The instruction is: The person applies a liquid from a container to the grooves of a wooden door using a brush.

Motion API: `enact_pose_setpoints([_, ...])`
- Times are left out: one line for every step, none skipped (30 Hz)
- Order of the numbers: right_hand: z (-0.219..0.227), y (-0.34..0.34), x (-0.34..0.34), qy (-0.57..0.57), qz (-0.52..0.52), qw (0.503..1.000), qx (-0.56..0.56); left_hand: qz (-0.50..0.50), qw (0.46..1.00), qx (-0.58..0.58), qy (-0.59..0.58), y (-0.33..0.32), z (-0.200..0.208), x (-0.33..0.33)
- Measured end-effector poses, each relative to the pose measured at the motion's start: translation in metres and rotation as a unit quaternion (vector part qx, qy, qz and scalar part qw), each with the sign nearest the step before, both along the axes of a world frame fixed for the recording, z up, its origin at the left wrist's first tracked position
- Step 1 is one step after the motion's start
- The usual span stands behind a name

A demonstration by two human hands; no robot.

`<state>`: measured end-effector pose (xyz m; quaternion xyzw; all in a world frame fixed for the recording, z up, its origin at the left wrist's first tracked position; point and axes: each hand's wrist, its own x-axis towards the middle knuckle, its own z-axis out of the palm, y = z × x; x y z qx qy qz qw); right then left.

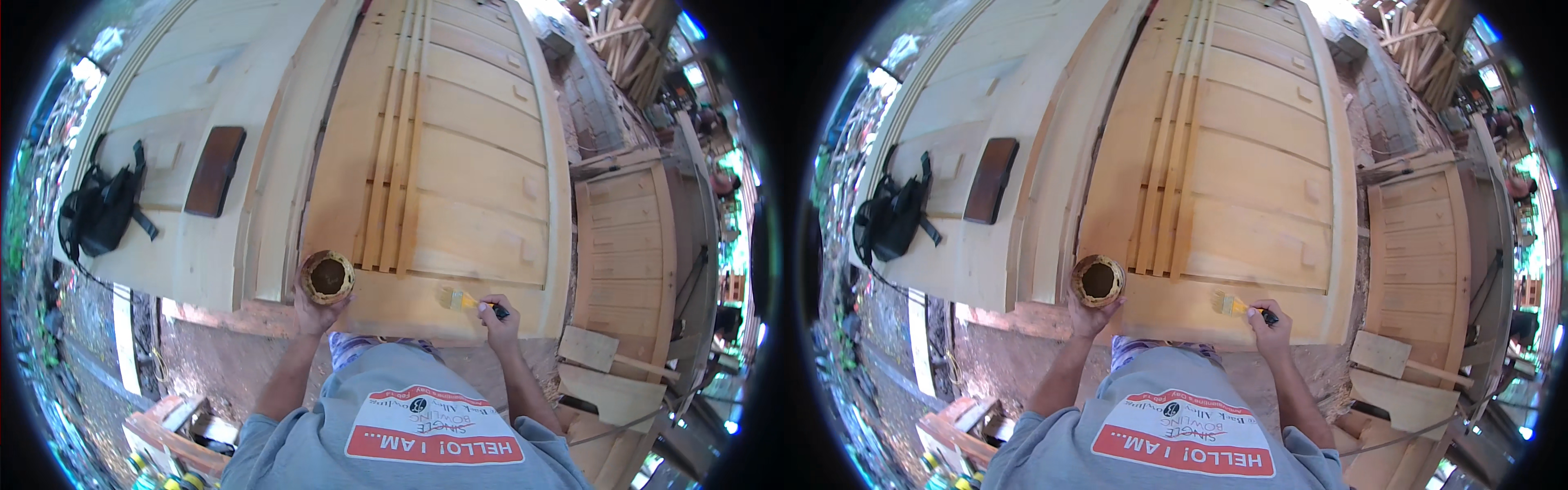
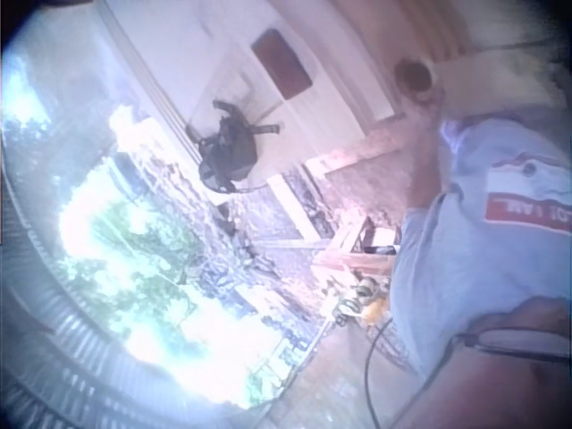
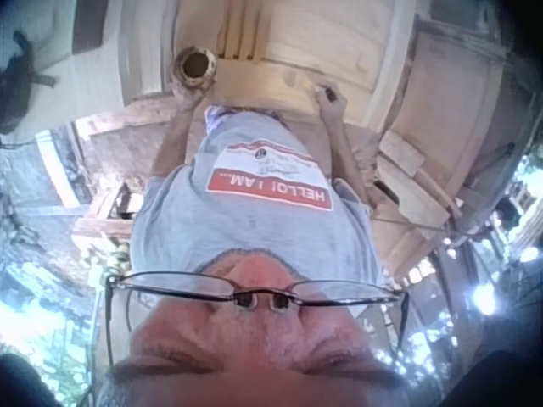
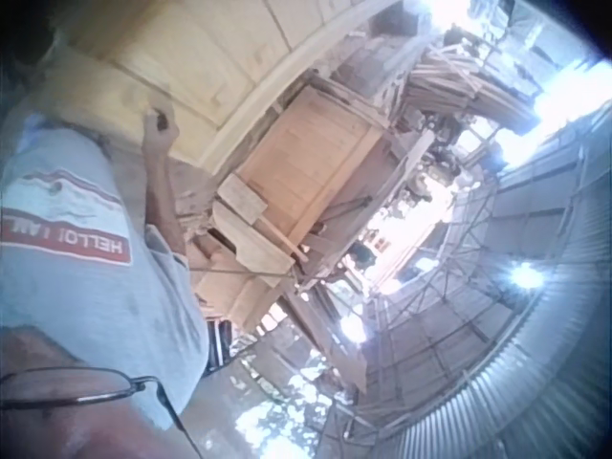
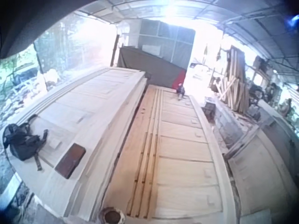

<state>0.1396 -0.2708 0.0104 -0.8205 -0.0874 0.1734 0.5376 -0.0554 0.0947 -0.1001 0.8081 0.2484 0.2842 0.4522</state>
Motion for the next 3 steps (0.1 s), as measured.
enact_pose_setpoints([0.001, -0.004, -0.005, 0.003, -0.015, 1.0, 0.002, -0.006, 0.999, -0.017, -0.027, 0.001, -0.004, 0.002])
enact_pose_setpoints([0.002, -0.007, -0.009, 0.006, -0.03, 1.0, 0.004, -0.016, 0.998, -0.056, -0.028, 0.002, -0.008, 0.002])
enact_pose_setpoints([0.001, -0.014, -0.014, 0.006, -0.043, 0.999, 0.006, -0.027, 0.994, -0.098, -0.027, 0.0, -0.007, 0.004])
